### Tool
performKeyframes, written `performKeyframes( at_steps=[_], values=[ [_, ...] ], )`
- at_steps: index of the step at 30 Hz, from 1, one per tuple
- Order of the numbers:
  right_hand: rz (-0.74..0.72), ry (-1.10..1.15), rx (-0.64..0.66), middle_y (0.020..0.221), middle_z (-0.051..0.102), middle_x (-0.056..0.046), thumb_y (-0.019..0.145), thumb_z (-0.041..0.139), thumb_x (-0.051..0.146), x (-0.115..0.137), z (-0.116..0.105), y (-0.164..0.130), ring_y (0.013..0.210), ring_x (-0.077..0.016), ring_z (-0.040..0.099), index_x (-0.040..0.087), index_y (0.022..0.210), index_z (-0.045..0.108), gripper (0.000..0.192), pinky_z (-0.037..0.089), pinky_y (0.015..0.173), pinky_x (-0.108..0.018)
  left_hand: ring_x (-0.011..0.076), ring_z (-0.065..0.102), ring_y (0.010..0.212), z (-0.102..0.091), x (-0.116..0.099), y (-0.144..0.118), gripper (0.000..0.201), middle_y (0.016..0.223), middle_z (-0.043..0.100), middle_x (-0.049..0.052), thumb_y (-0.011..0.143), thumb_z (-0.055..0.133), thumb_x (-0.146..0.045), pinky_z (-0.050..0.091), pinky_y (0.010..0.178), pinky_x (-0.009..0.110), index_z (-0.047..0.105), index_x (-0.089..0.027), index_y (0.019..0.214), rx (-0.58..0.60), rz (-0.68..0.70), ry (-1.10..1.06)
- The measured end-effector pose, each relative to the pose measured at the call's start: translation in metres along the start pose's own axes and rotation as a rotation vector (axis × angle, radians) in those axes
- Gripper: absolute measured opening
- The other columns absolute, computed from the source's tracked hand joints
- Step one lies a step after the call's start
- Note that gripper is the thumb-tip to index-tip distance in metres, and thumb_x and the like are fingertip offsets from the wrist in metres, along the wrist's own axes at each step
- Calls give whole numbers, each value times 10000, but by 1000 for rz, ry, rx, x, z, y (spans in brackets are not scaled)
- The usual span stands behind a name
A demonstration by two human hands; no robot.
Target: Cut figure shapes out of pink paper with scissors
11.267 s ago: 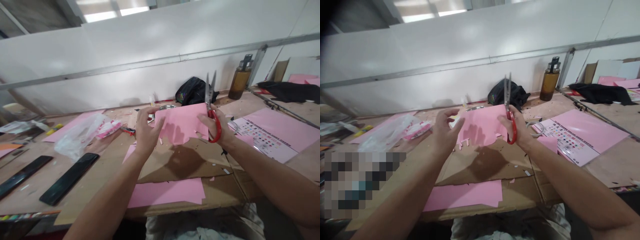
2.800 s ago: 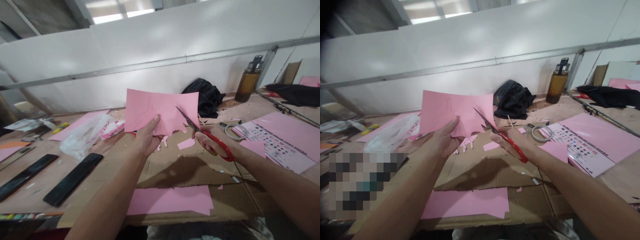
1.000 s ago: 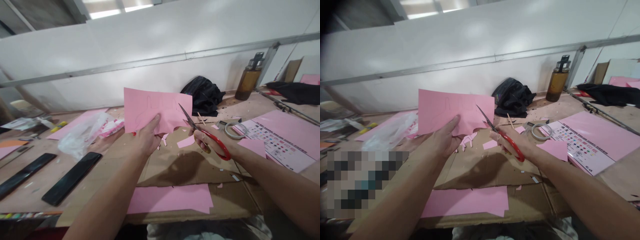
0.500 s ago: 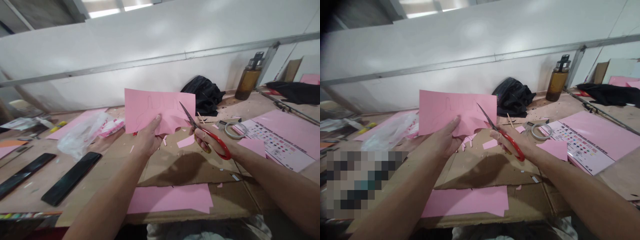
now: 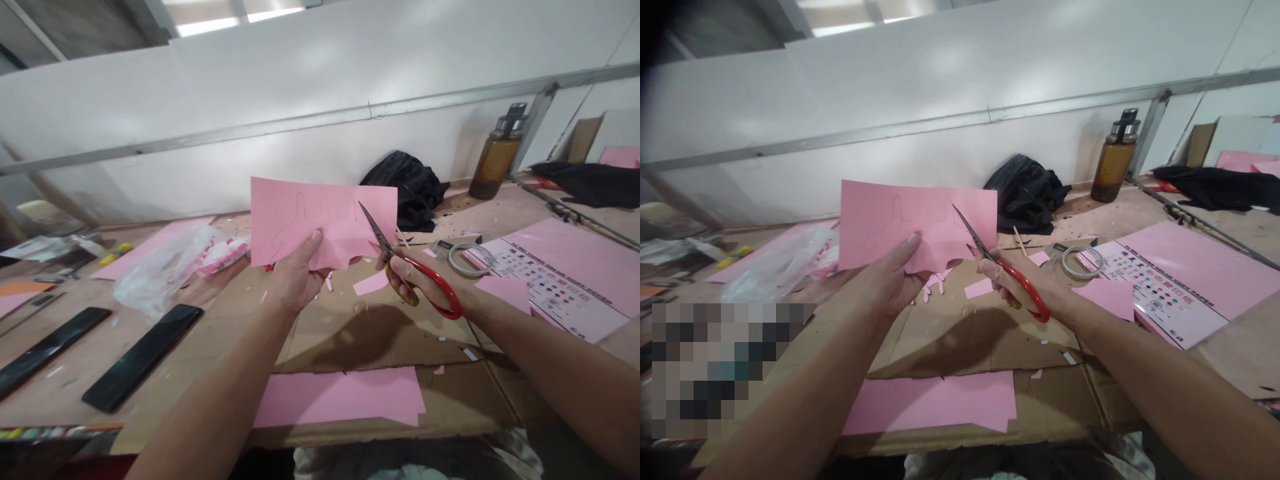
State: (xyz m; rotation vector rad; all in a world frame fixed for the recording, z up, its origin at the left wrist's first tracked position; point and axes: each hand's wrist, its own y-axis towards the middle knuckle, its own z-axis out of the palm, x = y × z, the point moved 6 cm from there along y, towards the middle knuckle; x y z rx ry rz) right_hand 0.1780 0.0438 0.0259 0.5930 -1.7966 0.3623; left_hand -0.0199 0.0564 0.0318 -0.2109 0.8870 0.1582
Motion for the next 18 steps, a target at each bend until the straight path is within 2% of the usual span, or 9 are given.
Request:
performKeyframes(
  at_steps=[6,13,18],
  values=[
    [-9,-4,-12,685,516,25,958,461,667,-3,0,2,586,-112,498,181,1018,557,499,410,560,-266,269,710,1139,1,0,0,415,1218,745,133,920,617,-93,632,906,358,649,-197,1320,10,2,9],
    [3,-26,-28,639,502,32,969,439,668,-10,-2,7,524,-102,486,189,1017,560,496,386,513,-254,259,728,1096,1,0,0,418,1220,743,140,916,604,-76,631,906,368,640,-184,1319,10,11,-13],
    [8,-25,-38,659,515,18,975,445,655,-9,-2,6,527,-108,492,195,1009,560,475,391,502,-256,286,717,1124,1,0,0,442,1227,740,151,912,623,-93,634,900,400,628,-195,1341,21,6,-11]
  ],
)
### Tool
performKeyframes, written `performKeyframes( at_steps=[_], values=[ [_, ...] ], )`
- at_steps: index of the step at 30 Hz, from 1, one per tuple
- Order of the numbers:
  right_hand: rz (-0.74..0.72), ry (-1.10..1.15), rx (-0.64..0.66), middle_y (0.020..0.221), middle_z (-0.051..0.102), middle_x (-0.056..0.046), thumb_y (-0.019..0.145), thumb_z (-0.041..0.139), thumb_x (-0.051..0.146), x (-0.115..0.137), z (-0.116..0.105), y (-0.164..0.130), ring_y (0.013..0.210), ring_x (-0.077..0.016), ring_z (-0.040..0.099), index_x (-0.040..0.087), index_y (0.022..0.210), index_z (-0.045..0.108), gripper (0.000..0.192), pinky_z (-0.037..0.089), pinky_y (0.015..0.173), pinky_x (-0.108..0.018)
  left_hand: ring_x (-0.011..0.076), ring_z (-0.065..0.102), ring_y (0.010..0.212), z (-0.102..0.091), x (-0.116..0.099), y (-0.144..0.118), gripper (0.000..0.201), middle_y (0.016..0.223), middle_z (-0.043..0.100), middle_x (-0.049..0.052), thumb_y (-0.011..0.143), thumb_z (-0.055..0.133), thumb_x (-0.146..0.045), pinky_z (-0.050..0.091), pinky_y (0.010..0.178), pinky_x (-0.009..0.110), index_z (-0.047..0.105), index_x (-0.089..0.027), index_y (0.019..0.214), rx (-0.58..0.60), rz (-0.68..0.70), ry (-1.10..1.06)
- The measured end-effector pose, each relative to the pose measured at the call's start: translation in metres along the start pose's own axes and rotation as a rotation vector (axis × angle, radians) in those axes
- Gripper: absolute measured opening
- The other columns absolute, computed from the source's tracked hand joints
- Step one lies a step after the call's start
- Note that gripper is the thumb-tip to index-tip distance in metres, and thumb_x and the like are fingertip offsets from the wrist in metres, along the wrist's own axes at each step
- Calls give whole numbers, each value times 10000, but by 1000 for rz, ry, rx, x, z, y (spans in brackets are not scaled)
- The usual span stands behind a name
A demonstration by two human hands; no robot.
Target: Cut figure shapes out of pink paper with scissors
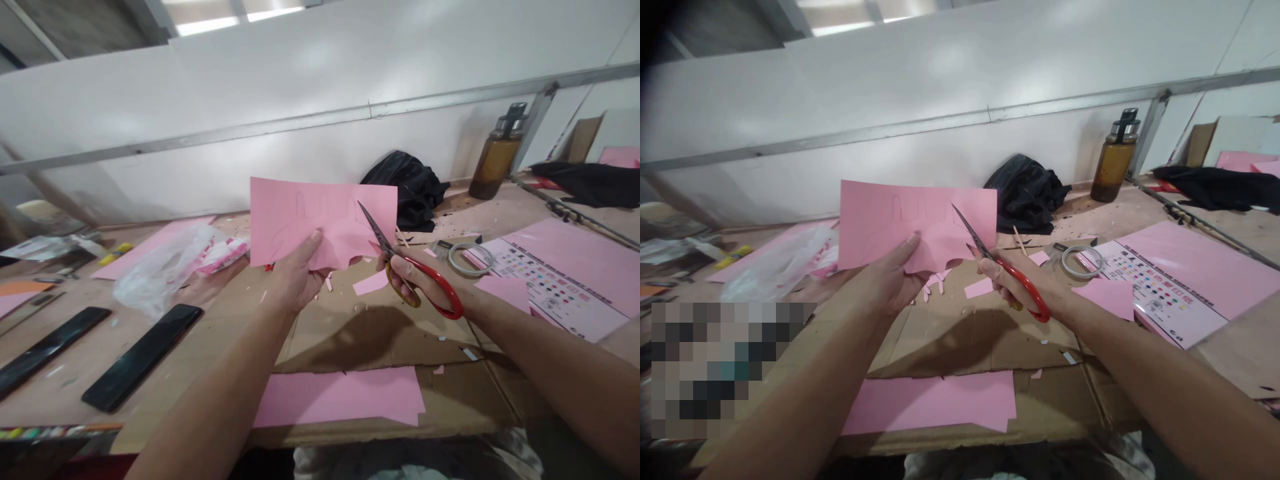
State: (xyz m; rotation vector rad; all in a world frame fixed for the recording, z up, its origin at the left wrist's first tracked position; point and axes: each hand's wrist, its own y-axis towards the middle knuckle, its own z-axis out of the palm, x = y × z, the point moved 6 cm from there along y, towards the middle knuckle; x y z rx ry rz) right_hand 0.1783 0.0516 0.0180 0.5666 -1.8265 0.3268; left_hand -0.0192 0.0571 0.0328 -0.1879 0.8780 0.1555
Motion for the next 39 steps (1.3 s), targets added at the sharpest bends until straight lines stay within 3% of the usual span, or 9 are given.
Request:
performKeyframes(
  at_steps=[8,18,23,29,39],
  values=[
    [-26,20,18,696,518,17,974,425,679,-4,1,-1,530,-104,481,194,1046,542,504,403,494,-257,258,720,1117,-2,1,1,370,1210,745,147,928,611,-99,630,910,359,656,-166,1289,-5,-16,-8],
    [-30,4,16,677,505,22,971,442,669,2,0,-1,517,-96,476,193,977,551,488,396,494,-258,266,731,1090,0,0,1,401,1165,758,140,915,618,-84,648,858,349,641,-176,1305,-8,-7,8],
    [-29,4,21,680,504,22,980,430,659,3,1,-2,512,-86,470,193,943,546,482,395,487,-244,247,732,1087,-1,-2,0,395,1199,749,137,902,637,-76,647,831,289,653,-172,1285,-14,30,12],
    [-18,-3,20,703,511,16,982,423,657,2,1,0,525,-79,483,190,912,525,483,407,485,-226,277,719,1120,-3,1,3,405,1199,748,138,914,623,-103,651,866,371,640,-183,1311,10,3,29],
    [-15,-11,20,692,512,24,973,441,661,4,0,-1,507,-72,470,184,927,533,487,391,461,-211,276,702,1155,-3,0,4,409,1203,750,140,904,634,-108,620,926,362,642,-178,1308,20,15,43]
  ],
)
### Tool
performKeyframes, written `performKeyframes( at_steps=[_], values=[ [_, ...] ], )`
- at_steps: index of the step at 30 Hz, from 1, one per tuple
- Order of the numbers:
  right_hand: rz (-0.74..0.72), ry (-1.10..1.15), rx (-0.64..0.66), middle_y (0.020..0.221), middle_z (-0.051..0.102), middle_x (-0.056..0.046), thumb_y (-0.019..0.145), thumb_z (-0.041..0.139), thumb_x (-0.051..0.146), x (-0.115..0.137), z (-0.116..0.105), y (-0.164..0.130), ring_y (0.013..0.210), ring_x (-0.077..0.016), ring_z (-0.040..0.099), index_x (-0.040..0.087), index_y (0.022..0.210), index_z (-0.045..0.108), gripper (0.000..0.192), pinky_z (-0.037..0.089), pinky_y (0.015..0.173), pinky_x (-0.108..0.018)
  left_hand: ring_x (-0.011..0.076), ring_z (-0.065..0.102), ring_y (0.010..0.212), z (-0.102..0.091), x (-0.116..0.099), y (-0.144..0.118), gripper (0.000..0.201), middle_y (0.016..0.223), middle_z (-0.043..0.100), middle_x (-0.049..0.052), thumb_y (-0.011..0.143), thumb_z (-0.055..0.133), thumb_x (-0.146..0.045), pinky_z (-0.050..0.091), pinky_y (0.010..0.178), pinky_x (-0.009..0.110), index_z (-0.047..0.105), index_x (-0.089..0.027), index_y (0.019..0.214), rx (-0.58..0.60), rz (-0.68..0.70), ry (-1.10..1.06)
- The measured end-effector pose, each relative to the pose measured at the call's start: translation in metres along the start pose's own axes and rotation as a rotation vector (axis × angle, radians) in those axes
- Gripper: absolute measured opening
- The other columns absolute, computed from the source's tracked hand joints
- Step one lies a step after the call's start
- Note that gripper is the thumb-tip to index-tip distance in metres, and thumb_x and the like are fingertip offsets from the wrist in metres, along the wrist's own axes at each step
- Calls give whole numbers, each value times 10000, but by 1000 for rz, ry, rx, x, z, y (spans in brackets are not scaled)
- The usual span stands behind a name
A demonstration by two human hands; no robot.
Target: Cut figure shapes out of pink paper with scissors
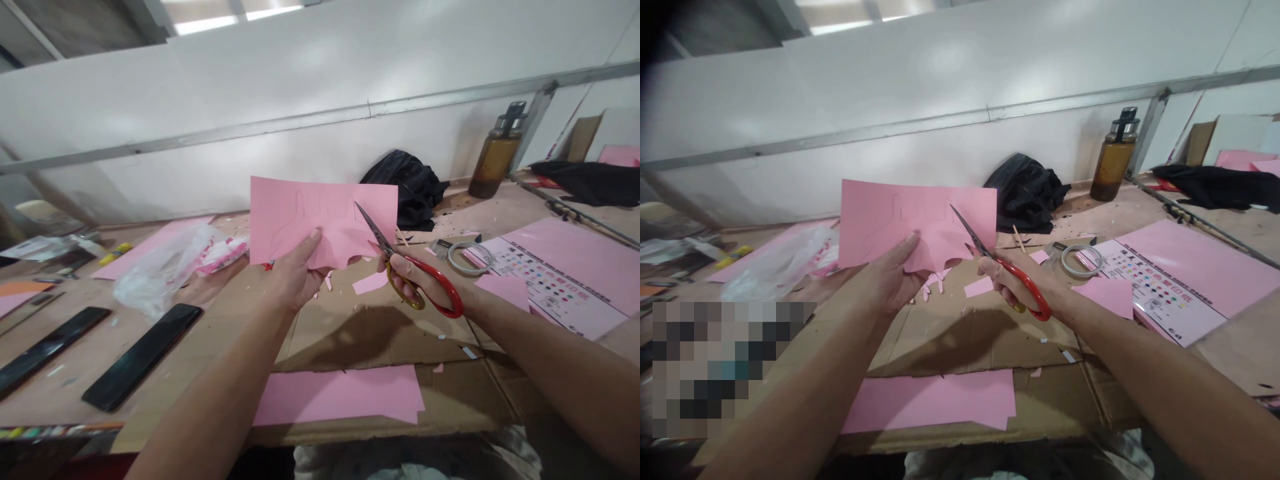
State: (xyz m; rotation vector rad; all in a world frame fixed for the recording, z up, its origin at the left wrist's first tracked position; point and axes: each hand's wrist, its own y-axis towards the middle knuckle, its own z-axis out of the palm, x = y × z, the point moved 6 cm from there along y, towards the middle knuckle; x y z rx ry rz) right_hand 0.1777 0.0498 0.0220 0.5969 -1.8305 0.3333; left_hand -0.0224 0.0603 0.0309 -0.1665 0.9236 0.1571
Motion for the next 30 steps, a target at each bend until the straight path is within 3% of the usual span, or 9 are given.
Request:
performKeyframes(
  at_steps=[16,30],
  values=[
    [17,30,-5,744,502,11,975,452,637,2,3,-4,596,-109,508,204,974,528,440,446,543,-254,285,699,1162,0,1,-5,434,1186,754,136,894,668,-144,614,936,390,643,-196,1324,-35,-18,-1],
    [-1,0,-16,694,509,20,939,457,712,-1,1,0,508,-84,459,207,847,476,513,399,480,-244,255,709,1145,1,1,-5,426,1197,751,126,905,643,-102,615,934,337,644,-206,1318,-40,-10,-43]
  ],
)
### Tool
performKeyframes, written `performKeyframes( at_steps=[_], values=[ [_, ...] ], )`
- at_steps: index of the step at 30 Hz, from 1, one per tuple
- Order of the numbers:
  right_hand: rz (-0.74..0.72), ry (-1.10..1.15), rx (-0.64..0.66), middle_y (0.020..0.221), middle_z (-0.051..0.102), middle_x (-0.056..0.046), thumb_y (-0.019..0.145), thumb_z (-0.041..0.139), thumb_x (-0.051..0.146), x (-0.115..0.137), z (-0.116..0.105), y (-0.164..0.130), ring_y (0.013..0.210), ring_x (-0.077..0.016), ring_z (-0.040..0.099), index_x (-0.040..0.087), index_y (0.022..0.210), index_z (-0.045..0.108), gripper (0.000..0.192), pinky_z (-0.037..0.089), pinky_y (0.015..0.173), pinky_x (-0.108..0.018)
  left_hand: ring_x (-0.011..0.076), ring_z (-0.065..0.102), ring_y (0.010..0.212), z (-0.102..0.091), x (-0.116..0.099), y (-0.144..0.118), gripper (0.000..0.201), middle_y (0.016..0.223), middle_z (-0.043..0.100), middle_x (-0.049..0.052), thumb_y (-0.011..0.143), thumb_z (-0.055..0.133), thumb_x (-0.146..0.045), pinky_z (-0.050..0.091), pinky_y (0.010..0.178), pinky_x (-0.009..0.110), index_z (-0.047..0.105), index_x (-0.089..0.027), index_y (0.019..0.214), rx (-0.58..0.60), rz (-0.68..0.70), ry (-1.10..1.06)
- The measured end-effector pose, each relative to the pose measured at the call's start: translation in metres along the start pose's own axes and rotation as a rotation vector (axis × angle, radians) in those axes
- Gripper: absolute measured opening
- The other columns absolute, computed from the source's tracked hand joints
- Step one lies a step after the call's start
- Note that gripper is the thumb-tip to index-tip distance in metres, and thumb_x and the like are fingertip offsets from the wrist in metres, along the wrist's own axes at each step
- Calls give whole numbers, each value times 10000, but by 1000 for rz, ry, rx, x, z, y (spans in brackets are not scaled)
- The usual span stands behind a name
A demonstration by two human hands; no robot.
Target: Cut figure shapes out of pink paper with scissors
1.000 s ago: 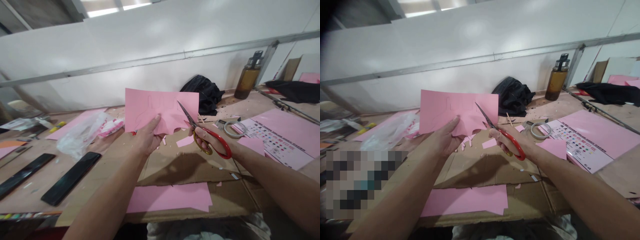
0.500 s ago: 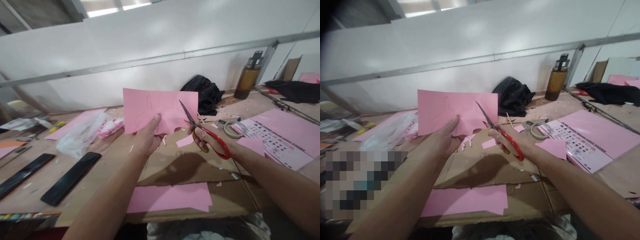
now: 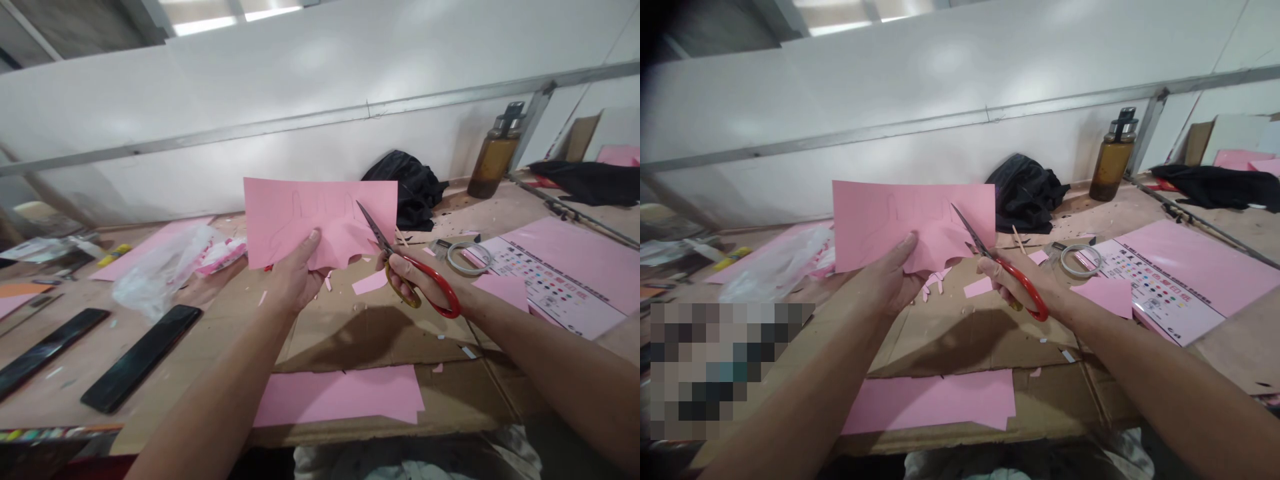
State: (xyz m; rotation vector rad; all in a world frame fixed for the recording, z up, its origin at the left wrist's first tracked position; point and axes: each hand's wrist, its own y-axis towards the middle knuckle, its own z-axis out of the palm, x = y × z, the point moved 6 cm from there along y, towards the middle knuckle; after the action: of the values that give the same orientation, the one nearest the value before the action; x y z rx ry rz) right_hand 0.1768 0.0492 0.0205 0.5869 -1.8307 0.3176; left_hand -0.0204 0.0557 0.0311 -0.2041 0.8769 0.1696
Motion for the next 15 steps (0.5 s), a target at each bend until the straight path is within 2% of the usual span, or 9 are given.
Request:
performKeyframes(
  at_steps=[7,12,15],
  values=[
    [9,-15,-10,704,515,14,942,450,715,0,-2,0,508,-87,471,203,875,491,517,396,474,-243,238,702,1158,-1,-1,-1,385,1179,758,116,898,637,-64,618,913,297,676,-199,1256,-47,6,-21],
    [10,-13,0,699,491,19,939,445,719,2,-1,0,505,-82,448,208,840,472,521,381,468,-242,252,698,1166,1,1,0,355,1162,762,123,931,608,-107,614,938,340,670,-191,1270,-28,-43,0],
    [12,-17,2,683,488,25,933,450,726,3,-1,-1,505,-86,451,208,856,480,525,383,473,-247,256,698,1167,3,0,-2,391,1185,756,127,932,603,-100,615,938,341,651,-190,1309,-26,-28,13]
  ],
)
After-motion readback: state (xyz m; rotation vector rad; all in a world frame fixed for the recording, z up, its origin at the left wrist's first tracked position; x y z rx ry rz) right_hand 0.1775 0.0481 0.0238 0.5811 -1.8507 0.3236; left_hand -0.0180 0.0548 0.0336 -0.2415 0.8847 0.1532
